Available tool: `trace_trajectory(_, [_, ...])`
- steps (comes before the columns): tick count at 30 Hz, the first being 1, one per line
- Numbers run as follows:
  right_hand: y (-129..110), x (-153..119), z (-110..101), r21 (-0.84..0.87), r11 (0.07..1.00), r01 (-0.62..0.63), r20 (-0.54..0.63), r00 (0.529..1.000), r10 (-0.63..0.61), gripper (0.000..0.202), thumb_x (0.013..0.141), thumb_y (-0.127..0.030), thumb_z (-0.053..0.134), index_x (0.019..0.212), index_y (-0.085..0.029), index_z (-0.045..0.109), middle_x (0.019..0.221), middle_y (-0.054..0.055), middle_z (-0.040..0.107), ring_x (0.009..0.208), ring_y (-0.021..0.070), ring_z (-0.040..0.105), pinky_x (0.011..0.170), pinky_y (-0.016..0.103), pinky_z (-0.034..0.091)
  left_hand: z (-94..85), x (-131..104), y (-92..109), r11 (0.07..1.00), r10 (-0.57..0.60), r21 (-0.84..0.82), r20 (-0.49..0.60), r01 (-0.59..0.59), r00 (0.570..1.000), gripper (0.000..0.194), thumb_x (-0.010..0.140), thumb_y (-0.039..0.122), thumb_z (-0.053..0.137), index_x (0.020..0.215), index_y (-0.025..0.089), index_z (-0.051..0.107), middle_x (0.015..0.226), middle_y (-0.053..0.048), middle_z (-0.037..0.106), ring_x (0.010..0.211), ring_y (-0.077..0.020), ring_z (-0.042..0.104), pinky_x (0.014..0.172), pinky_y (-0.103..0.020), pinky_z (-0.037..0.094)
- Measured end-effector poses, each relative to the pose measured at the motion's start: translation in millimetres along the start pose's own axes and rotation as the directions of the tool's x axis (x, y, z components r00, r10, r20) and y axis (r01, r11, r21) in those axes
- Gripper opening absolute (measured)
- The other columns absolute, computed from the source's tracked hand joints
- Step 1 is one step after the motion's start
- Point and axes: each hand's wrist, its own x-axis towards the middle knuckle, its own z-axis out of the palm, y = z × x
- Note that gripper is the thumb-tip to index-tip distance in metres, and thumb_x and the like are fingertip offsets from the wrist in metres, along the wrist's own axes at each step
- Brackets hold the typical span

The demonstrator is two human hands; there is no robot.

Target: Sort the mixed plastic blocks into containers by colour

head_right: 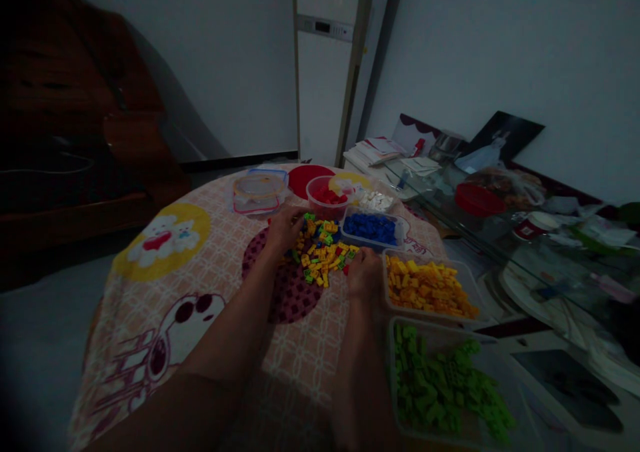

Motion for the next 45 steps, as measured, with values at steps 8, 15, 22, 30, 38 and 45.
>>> trace_trajectory(8, [0, 2, 3, 0.028, 0.999, -0.045, -0.002, 0.999, 0.045, 0.037, 0.085, -0.026, 0.047, 0.099, -0.011, 0.078, 0.097, 0.016, 0.077, 0.089, 0.0251, 0.069, 0.084, 0.033, 0.049, 42.5, -11, 29, 0.979, 0.191, 0.016, 0.255, -0.202, 0.948, 0.048, 0.082, 0.013, 0.064, 0.129, 0.019, 0.065, 0.138, -0.015, 0.063, 0.132, -0.0289, 0.055, 0.116, -0.05, 0.04])
trace_trajectory(15, [-2, 4, 3, 0.049, 0.996, -0.07, 0.038, 0.997, 0.068, 0.037, 0.084, -0.027, 0.048, 0.1, -0.012, 0.078, 0.098, 0.015, 0.078, 0.087, 0.0248, 0.07, 0.083, 0.032, 0.05, 30.5, -11, 33, 0.978, 0.179, 0.044, 0.319, -0.204, 0.93, 0.02, 0.083, 0.017, 0.065, 0.101, 0.02, 0.074, 0.105, -0.01, 0.071, 0.105, -0.0249, 0.065, 0.1, -0.04, 0.05])
trace_trajectory(22, [2, 5, 7, 0.075, 0.995, -0.069, 0.023, 0.997, 0.068, 0.036, 0.084, -0.029, 0.048, 0.098, -0.014, 0.078, 0.094, 0.013, 0.078, 0.085, 0.0241, 0.07, 0.081, 0.033, 0.051, 9.3, -4, 16, 0.997, 0.016, 0.075, 0.126, -0.026, 0.992, 0.019, 0.088, 0.023, 0.059, 0.095, 0.019, 0.076, 0.1, -0.01, 0.075, 0.098, -0.0242, 0.068, 0.094, -0.037, 0.052])
trace_trajectory(30, [-1, 5, 5, 0.068, 0.994, -0.083, 0.028, 0.996, 0.081, 0.034, 0.083, -0.026, 0.05, 0.098, -0.013, 0.078, 0.097, 0.015, 0.077, 0.087, 0.0254, 0.072, 0.082, 0.033, 0.051, 13.4, -6, -19, 0.979, -0.062, 0.198, 0.103, 0.04, 0.993, 0.039, 0.082, 0.011, 0.061, 0.119, 0.018, 0.069, 0.125, -0.016, 0.07, 0.119, -0.0317, 0.064, 0.108, -0.047, 0.047])
trace_trajectory(38, [-2, 4, 4, 0.066, 0.995, -0.08, 0.025, 0.997, 0.078, 0.033, 0.081, -0.025, 0.05, 0.094, -0.013, 0.078, 0.094, 0.014, 0.078, 0.086, 0.0244, 0.07, 0.081, 0.032, 0.051, 7.2, -4, -16, 0.987, -0.11, 0.126, 0.048, 0.104, 0.993, 0.025, 0.079, 0.016, 0.066, 0.103, 0.018, 0.071, 0.109, -0.012, 0.074, 0.105, -0.0277, 0.066, 0.099, -0.042, 0.05])
trace_trajectory(45, [-1, 4, 4, 0.058, 0.996, -0.072, 0.037, 0.997, 0.069, 0.033, 0.083, -0.026, 0.051, 0.096, -0.013, 0.078, 0.093, 0.014, 0.078, 0.086, 0.0247, 0.07, 0.081, 0.032, 0.051, 6.1, 1, 11, 0.966, -0.146, -0.221, -0.039, 0.134, 0.989, 0.031, 0.077, 0.015, 0.065, 0.108, 0.018, 0.073, 0.104, -0.005, 0.076, 0.082, -0.0176, 0.069, 0.084, -0.032, 0.055])
